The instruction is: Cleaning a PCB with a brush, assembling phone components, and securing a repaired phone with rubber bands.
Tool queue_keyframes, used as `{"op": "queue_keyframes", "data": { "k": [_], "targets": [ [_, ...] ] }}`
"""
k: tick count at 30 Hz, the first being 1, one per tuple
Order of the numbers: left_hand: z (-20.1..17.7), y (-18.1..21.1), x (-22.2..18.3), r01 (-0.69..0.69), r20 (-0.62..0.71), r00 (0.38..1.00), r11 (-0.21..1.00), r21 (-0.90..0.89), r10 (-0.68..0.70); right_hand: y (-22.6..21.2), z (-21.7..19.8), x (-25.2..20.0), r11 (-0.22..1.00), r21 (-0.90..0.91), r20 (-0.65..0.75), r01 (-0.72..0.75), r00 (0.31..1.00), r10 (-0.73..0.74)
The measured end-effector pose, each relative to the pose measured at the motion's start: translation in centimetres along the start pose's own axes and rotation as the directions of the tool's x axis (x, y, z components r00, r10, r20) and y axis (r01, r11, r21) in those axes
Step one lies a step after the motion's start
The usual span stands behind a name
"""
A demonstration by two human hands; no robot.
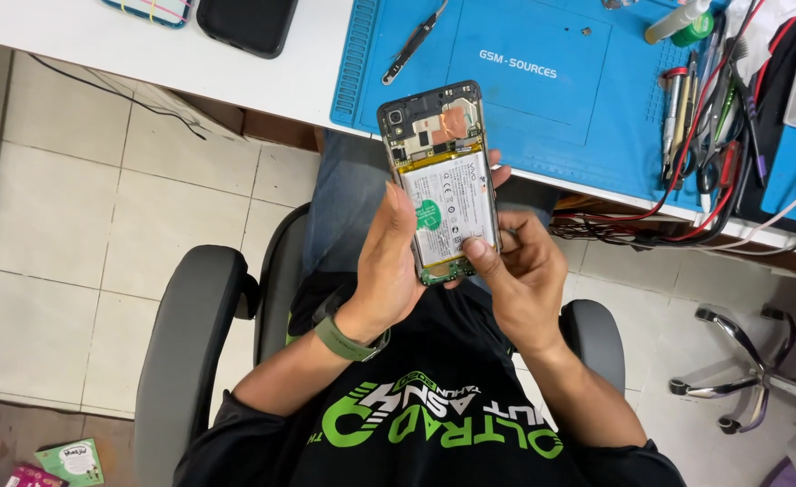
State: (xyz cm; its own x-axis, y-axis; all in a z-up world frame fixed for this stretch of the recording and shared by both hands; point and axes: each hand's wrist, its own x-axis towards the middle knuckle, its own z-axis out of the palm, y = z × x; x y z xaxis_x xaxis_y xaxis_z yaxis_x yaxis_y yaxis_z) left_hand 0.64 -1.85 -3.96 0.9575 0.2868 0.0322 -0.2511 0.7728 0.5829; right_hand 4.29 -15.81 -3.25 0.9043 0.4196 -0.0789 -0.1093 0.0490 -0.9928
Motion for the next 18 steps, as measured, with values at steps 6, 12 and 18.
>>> {"op": "queue_keyframes", "data": {
  "k": [6, 12, 18],
  "targets": [
    [-0.2, 0.1, -0.1, -0.029, -0.021, 0.999, 0.996, 0.083, 0.03, -0.3, -0.4, 0.5, 0.999, -0.044, 0.071, 0.024, 0.997, -0.021],
    [-0.8, 0.5, -1.2, -0.063, -0.075, 0.994, 0.98, 0.189, 0.079, -1.0, -0.8, 0.5, 0.997, -0.056, 0.132, 0.059, 0.99, -0.051],
    [-0.6, 1.5, 0.0, 0.186, 0.09, 0.981, 0.97, -0.156, -0.174, -1.6, -1.9, 1.5, 0.679, -0.616, 0.209, 0.399, 0.914, -0.348]
  ]
}}
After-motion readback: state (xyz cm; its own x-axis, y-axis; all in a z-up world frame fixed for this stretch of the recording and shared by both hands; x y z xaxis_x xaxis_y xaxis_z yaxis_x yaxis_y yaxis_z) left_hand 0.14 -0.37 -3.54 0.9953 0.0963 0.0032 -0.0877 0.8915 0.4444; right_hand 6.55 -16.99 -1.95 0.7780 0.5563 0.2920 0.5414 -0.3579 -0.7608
